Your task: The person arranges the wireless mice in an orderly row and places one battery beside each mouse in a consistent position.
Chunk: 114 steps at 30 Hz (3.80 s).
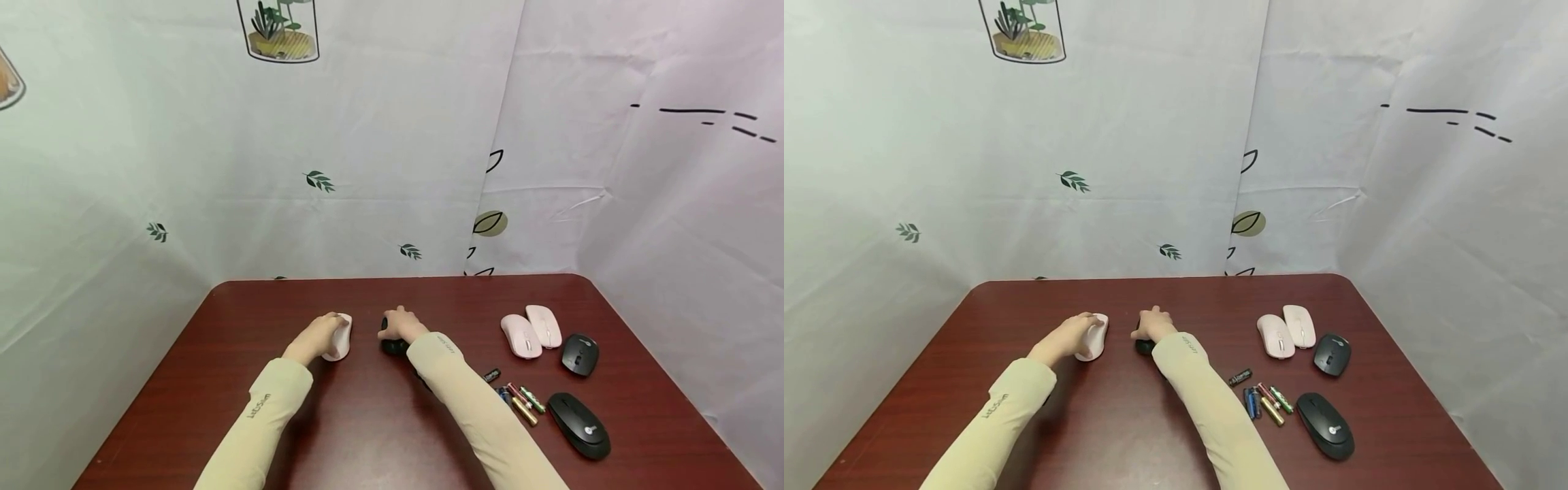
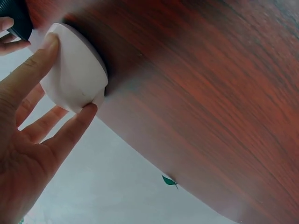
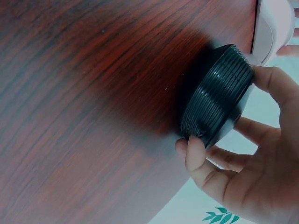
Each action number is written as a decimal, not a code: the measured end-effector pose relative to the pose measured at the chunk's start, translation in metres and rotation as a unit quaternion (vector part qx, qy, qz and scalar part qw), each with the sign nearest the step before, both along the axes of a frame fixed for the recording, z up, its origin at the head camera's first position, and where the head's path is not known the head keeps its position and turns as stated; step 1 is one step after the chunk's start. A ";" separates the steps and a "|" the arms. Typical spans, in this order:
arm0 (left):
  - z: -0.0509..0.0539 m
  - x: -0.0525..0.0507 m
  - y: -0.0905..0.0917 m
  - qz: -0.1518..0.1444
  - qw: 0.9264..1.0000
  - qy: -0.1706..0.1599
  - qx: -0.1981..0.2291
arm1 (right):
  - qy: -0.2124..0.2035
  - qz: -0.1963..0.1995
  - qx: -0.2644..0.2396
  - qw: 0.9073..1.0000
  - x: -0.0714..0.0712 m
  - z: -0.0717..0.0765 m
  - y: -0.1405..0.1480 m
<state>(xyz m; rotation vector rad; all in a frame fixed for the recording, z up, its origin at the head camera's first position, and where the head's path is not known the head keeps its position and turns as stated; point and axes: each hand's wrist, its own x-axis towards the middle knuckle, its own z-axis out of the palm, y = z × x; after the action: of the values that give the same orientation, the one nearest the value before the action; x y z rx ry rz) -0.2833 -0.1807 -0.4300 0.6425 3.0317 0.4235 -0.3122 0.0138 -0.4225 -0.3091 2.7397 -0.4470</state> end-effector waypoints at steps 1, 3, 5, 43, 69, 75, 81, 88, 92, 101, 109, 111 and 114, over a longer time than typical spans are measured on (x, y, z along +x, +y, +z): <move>0.000 0.000 0.001 0.004 1.000 -0.002 -0.001 | -0.001 0.004 0.006 1.000 0.000 0.000 0.000; 0.002 0.000 0.003 0.011 1.000 -0.008 -0.002 | -0.001 0.010 0.017 1.000 0.000 0.001 0.001; 0.003 0.000 0.004 0.019 1.000 -0.013 -0.002 | -0.010 0.007 0.023 1.000 0.000 0.001 0.001; 0.004 0.006 0.001 0.003 0.999 -0.026 -0.041 | 0.018 0.153 -0.076 0.985 0.068 0.027 0.076; 0.010 0.008 0.058 -0.001 0.984 0.128 0.120 | 0.370 0.101 -0.154 0.911 0.053 0.053 0.144; 0.006 -0.003 0.078 0.005 0.983 0.126 0.135 | 0.412 0.099 -0.155 0.892 0.047 0.061 0.162; -0.002 -0.006 0.092 0.005 0.985 0.106 0.137 | 0.430 0.108 -0.169 0.880 0.038 0.064 0.187; -0.013 -0.004 0.107 0.011 0.992 0.069 0.109 | 0.412 0.153 -0.121 0.890 0.031 0.058 0.212; -0.014 -0.004 0.113 0.007 0.993 0.047 0.107 | 0.430 0.224 -0.003 0.875 0.027 0.048 0.225; -0.012 -0.006 0.122 0.011 0.997 0.017 0.070 | 0.414 0.269 0.143 0.857 0.027 0.022 0.250; -0.009 -0.005 0.125 0.029 0.999 0.011 -0.012 | 0.385 0.250 0.140 0.877 0.026 0.009 0.269; -0.010 -0.004 0.125 0.026 0.999 0.012 -0.027 | 0.366 0.232 0.127 0.892 0.026 0.009 0.274; -0.009 -0.004 0.124 0.014 0.999 0.017 -0.030 | 0.334 0.193 0.101 0.917 0.025 0.011 0.285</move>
<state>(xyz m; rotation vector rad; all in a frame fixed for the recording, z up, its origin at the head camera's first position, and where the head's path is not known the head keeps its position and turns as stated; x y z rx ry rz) -0.2873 -0.0563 -0.4389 0.6111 3.0759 0.3228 -0.2868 0.2989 -0.4112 -1.0968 3.2039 0.0768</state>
